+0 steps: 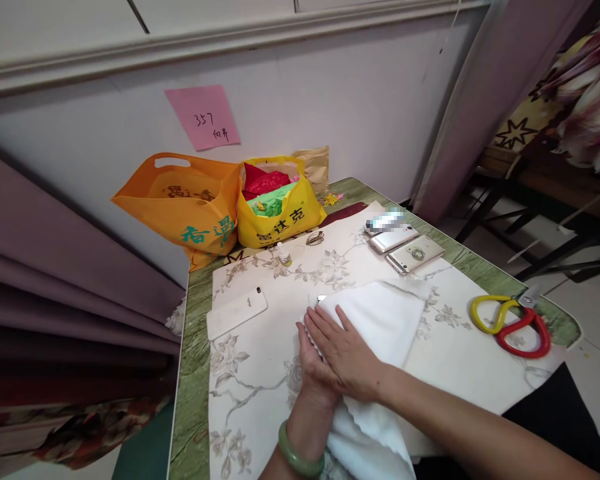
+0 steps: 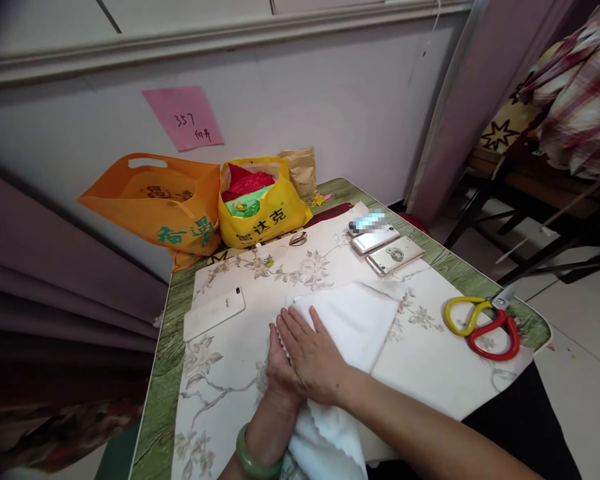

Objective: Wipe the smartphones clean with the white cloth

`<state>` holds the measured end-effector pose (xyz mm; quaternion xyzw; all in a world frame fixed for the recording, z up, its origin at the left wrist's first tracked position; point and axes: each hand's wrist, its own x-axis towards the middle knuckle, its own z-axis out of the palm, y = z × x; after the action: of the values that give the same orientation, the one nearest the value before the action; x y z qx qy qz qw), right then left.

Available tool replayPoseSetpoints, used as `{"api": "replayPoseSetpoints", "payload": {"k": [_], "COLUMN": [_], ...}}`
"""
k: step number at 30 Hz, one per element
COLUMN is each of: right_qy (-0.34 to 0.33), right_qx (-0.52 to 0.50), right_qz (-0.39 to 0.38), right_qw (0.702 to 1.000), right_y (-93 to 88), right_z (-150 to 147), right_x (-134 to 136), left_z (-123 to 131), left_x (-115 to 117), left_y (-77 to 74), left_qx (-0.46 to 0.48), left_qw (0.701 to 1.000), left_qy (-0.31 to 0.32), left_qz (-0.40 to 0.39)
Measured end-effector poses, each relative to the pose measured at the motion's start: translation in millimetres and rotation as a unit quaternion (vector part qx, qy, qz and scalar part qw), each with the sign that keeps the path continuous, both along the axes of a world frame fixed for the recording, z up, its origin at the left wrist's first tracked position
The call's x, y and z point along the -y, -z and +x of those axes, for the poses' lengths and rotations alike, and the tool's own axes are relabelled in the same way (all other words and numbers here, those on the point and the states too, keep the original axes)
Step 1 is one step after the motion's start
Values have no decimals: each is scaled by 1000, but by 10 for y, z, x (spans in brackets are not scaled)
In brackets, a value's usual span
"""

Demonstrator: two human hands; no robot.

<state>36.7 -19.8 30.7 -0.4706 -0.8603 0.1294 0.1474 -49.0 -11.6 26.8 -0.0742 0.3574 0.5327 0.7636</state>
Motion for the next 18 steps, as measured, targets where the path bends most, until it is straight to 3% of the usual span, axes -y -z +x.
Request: {"api": "replayPoseSetpoints", "payload": {"k": [4, 8, 12, 18], "right_qy": [43, 107, 135, 112], "right_qx": [-14, -10, 2, 21], "right_qz": [-59, -65, -37, 10], "right_qw": [997, 992, 990, 993], "right_y": [10, 37, 86, 116], "right_z": [67, 154, 234, 253], "right_x": [-413, -549, -390, 52], "left_z": [9, 13, 2, -37], "left_x": [-25, -16, -6, 2], "left_y": [25, 69, 37, 21], "left_qx": [41, 69, 85, 86], "left_qw": [998, 993, 992, 993], "left_qy": [40, 73, 80, 67], "left_qz": [27, 57, 56, 45]}}
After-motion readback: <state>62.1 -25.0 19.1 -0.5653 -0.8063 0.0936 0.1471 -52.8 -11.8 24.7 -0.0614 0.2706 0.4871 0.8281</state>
